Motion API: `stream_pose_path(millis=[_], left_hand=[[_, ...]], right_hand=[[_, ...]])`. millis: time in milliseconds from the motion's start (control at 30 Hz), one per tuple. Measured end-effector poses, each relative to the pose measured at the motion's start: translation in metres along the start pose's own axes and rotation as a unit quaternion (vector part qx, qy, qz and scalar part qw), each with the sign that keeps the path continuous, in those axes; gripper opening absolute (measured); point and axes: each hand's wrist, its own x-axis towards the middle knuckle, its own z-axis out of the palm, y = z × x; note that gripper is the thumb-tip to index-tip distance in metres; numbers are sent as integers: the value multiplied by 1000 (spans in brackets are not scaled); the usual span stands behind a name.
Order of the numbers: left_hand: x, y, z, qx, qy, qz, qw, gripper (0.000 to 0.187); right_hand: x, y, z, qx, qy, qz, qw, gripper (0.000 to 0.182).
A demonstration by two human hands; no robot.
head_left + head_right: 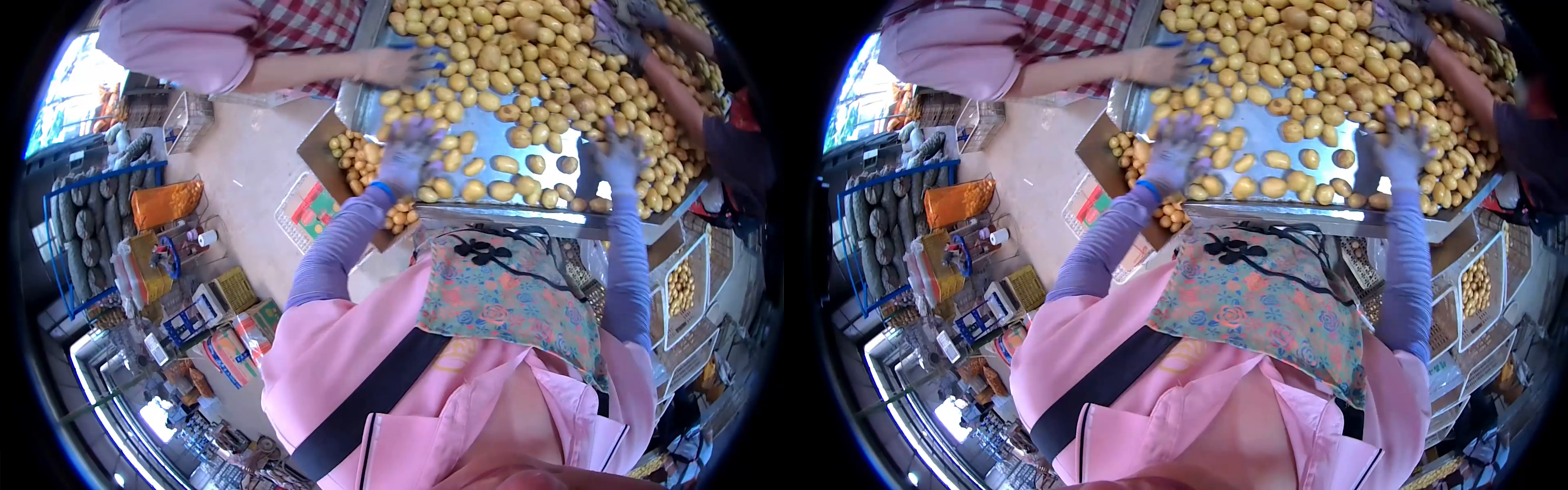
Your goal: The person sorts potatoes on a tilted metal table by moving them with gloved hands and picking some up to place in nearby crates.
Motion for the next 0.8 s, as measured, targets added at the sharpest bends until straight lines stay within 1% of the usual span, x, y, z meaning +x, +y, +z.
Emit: stream_pose_path(millis=[33,67,100,133,167,200,233,267,300,333,367,433,467,500,533,600,633,667,700,733,767,800], left_hand=[[4,-9,-7,44,25,-15,999,69],[5,-24,11,26,-3,-87,996,71],[13,-24,10,38,-15,-109,993,71],[18,-22,10,51,-29,-131,990,72],[30,-15,15,49,-28,-128,990,72],[47,-2,25,41,8,-150,988,71],[63,14,35,32,43,-171,984,70],[81,33,49,30,45,-166,985,70],[101,53,67,4,110,-161,981,69],[114,67,70,-25,173,-156,972,67],[117,74,70,-29,175,-153,972,67],[109,101,42,-3,70,-6,998,62],[100,103,32,-6,70,-1,997,62],[84,95,19,-58,54,22,997,58],[68,84,7,-108,35,46,993,54],[36,58,-13,-29,66,119,990,52],[19,47,-21,-42,30,101,994,51],[6,35,-25,-54,-3,81,995,51],[-7,21,-24,-15,-16,66,998,52],[-17,7,-22,23,-29,50,998,54],[-18,-4,-19,25,-29,55,998,54],[-15,-16,-15,31,7,-2,999,56]], right_hand=[[16,-10,26,67,-54,-29,996,78],[13,-27,72,61,68,-63,994,78],[-6,-54,43,86,94,-92,988,74],[-5,-72,53,165,44,-134,976,70],[-13,-88,59,125,16,-198,972,65],[-40,-105,28,191,45,-245,950,61],[-56,-116,6,156,-48,-266,950,59],[-70,-120,23,191,15,-318,929,55],[-81,-115,23,235,15,-343,909,53],[-89,-110,21,278,14,-368,887,52],[-86,-98,27,274,14,-364,890,52],[-78,-54,45,329,32,-438,836,53],[-77,-36,45,273,168,-396,860,62],[-79,-17,18,224,96,-328,913,71],[-80,-1,-5,175,23,-253,951,81],[-80,18,10,251,-99,-158,950,88],[-80,16,7,270,-117,-164,941,91],[-76,10,23,279,-126,-221,926,93],[-72,3,38,289,-136,-277,906,96],[-77,-22,28,318,-167,-286,888,98],[-81,-47,14,321,-173,-288,885,97],[-84,-72,-1,323,-178,-291,883,97]])
